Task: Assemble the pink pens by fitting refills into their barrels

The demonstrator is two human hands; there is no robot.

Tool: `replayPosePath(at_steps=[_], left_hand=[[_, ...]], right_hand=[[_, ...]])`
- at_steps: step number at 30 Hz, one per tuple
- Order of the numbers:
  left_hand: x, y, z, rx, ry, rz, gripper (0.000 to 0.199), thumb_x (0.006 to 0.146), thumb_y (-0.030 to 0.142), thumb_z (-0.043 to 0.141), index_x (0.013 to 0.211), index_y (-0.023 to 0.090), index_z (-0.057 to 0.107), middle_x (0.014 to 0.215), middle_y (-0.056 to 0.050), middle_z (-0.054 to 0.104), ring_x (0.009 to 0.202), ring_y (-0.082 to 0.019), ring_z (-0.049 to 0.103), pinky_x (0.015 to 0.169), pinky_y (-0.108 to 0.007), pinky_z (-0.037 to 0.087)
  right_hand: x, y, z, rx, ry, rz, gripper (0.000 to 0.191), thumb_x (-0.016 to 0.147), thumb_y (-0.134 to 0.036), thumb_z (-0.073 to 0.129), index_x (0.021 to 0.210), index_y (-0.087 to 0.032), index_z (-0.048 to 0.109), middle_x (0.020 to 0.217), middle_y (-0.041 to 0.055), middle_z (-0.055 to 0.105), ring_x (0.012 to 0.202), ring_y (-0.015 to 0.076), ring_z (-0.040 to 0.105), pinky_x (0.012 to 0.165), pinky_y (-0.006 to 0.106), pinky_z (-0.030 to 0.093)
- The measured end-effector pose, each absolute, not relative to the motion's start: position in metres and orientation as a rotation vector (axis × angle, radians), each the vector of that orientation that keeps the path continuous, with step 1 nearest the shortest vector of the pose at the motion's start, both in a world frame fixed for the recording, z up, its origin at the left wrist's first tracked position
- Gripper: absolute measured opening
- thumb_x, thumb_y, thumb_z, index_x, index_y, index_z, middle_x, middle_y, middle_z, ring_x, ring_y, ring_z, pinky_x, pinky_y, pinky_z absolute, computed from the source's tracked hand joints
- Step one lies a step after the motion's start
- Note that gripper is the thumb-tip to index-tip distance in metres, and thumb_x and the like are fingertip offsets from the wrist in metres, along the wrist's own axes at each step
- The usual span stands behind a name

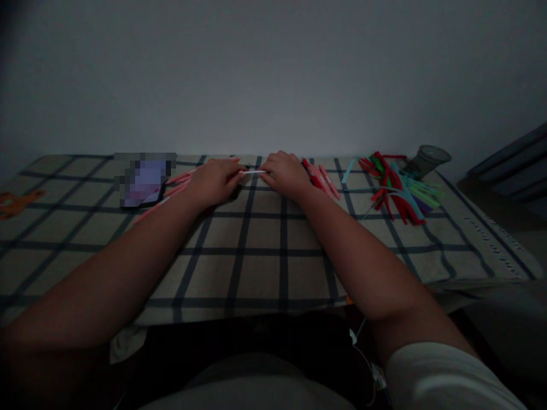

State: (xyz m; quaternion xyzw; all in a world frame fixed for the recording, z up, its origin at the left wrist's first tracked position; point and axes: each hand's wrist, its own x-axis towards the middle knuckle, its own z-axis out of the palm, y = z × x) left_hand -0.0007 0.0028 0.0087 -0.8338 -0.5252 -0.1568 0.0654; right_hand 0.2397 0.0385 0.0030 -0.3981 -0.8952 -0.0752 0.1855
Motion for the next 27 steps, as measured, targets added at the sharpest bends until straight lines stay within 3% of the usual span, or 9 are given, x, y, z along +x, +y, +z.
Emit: replayPosePath(at_steps=[15,27], left_hand=[[-0.011,0.01,0.013,-2.321,-1.661,-0.639,0.045,0.111,0.044,0.046,0.141,0.032,0.077,0.124,-0.011,0.079,0.122,-0.034,0.065,0.1,-0.047,0.049],[-0.012,0.01,0.014,-2.302,-1.705,-0.656,0.042,0.112,0.042,0.047,0.142,0.034,0.075,0.132,-0.012,0.078,0.127,-0.034,0.063,0.103,-0.05,0.048]], right_hand=[[0.245,0.036,0.011,-1.206,-2.279,-0.174,0.043,0.109,-0.038,0.046,0.127,-0.023,0.082,0.12,0.0181,0.071,0.121,0.0407,0.054,0.103,0.057,0.041],[0.248,0.041,0.007,-1.239,-2.283,-0.284,0.048,0.113,-0.047,0.041,0.129,-0.024,0.079,0.12,0.0181,0.068,0.122,0.0399,0.055,0.103,0.057,0.043]])
